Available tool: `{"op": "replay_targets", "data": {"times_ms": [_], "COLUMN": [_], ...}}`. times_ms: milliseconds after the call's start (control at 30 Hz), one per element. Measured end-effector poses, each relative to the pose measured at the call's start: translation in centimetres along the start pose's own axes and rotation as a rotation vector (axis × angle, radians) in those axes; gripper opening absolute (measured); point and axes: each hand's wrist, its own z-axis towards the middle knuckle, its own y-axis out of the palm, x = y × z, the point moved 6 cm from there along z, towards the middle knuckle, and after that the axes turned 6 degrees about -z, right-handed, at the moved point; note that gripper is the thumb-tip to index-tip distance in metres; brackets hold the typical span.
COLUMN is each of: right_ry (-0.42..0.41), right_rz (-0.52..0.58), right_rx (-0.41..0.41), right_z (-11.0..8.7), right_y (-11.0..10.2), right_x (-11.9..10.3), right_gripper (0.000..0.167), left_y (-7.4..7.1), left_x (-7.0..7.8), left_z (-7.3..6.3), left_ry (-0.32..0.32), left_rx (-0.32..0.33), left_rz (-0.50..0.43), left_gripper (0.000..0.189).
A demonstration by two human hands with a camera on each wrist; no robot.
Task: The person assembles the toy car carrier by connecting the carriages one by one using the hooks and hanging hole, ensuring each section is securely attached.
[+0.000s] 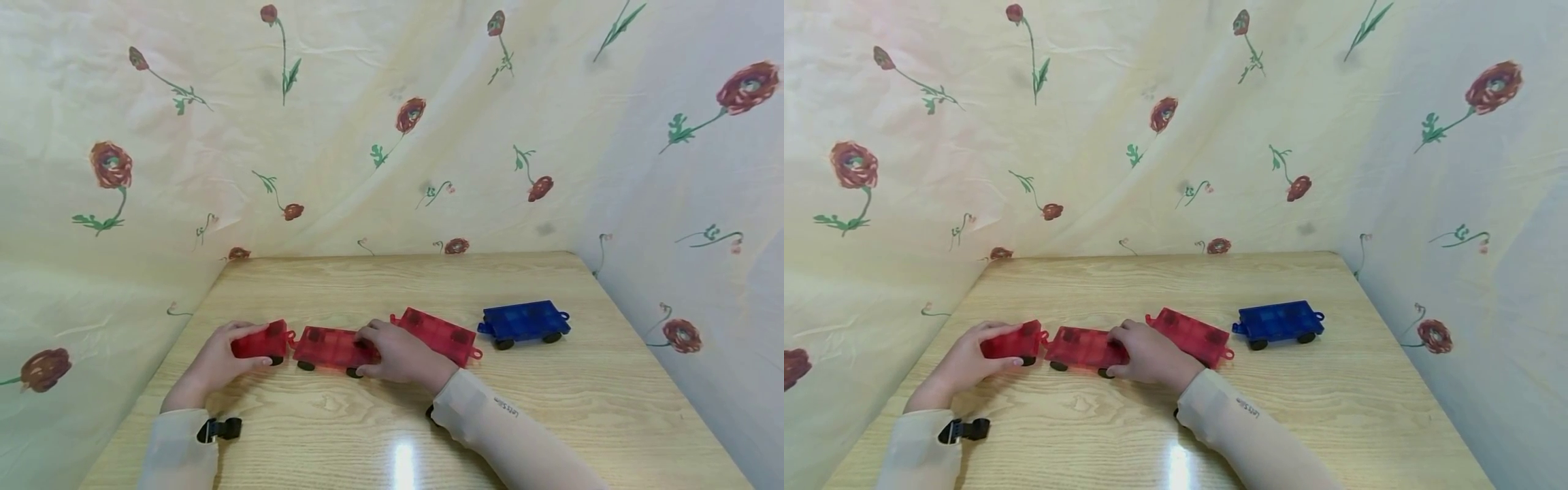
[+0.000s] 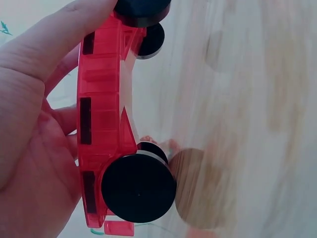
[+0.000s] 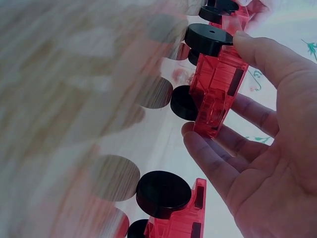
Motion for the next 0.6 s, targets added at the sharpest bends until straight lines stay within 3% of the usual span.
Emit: {"op": "replay_targets", "data": {"times_ms": [600], "right_ry": [0.012], "right_rz": [-0.002], "right_rx": [0.002], "right_z": [0.0], "right_y": [0.12], "right_x": [0.06], "right_gripper": [0.056], "left_y": [0.18], "left_x": [-0.48], "left_z": [-0.18], "left_ry": [0.024], "left_rx": [-0.013], "left_rz": [0.025], "left_gripper": [0.068]}}
